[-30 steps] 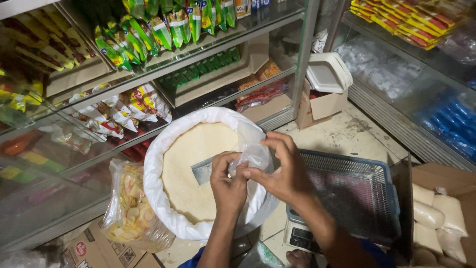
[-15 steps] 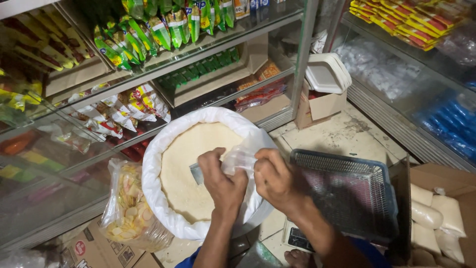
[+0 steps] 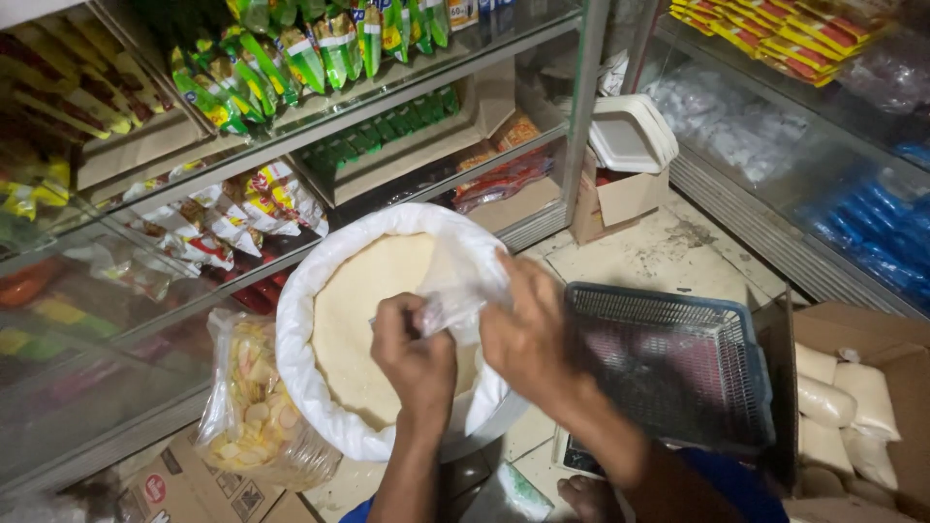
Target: The person scoops a light-colored granular material from a large sack into small plastic bags, weighs each bag on a digital scale, and ties the bags closed before placing them in a cardboard box.
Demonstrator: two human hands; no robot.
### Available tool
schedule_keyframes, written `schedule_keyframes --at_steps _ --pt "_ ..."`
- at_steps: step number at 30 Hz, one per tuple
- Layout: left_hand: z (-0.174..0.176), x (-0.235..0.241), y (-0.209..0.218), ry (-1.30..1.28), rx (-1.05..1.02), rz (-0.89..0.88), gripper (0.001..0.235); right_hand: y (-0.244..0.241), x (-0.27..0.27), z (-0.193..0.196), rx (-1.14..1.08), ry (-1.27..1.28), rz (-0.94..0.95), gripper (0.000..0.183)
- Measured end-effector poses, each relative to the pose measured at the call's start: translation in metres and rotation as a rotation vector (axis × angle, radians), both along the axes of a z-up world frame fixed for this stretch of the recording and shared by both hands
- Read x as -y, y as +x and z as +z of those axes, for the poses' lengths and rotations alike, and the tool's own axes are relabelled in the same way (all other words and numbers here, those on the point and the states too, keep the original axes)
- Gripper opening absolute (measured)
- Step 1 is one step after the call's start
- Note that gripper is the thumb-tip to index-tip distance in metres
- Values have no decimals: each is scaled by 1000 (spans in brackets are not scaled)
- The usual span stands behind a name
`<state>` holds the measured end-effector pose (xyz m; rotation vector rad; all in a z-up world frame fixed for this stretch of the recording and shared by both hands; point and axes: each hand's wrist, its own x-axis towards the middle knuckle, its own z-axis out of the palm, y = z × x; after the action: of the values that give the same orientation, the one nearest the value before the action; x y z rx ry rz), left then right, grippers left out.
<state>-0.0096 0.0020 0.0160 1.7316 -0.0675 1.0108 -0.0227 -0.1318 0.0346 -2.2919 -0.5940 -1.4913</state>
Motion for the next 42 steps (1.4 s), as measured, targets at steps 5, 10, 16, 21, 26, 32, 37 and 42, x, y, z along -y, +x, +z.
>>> schedule_keyframes --at_steps 5,10,16,21,26,32,37,42 --pt "-10 -17 -3 229 -98 -98 35 8 -19 6 -271 69 -14 20" --pt "-2 -61 6 201 -152 4 42 19 -49 30 -872 -216 -41 31" --pt "18 -100 10 299 -576 70 43 53 -82 62 -1013 -469 140 53" --pt "28 -147 11 14 -418 260 37 75 -86 71 -843 207 932 27" --pt "21 -185 -1 -263 -378 283 22 126 -96 -37 -908 -99 307 28" --pt "19 -201 2 -473 -265 211 12 139 -98 -123 -29 -630 100 19" --pt "18 -204 7 -582 -248 153 9 138 -97 -104 181 -756 105 36" --pt "24 -200 0 -579 -200 88 10 133 -95 -101 -32 -795 162 20"
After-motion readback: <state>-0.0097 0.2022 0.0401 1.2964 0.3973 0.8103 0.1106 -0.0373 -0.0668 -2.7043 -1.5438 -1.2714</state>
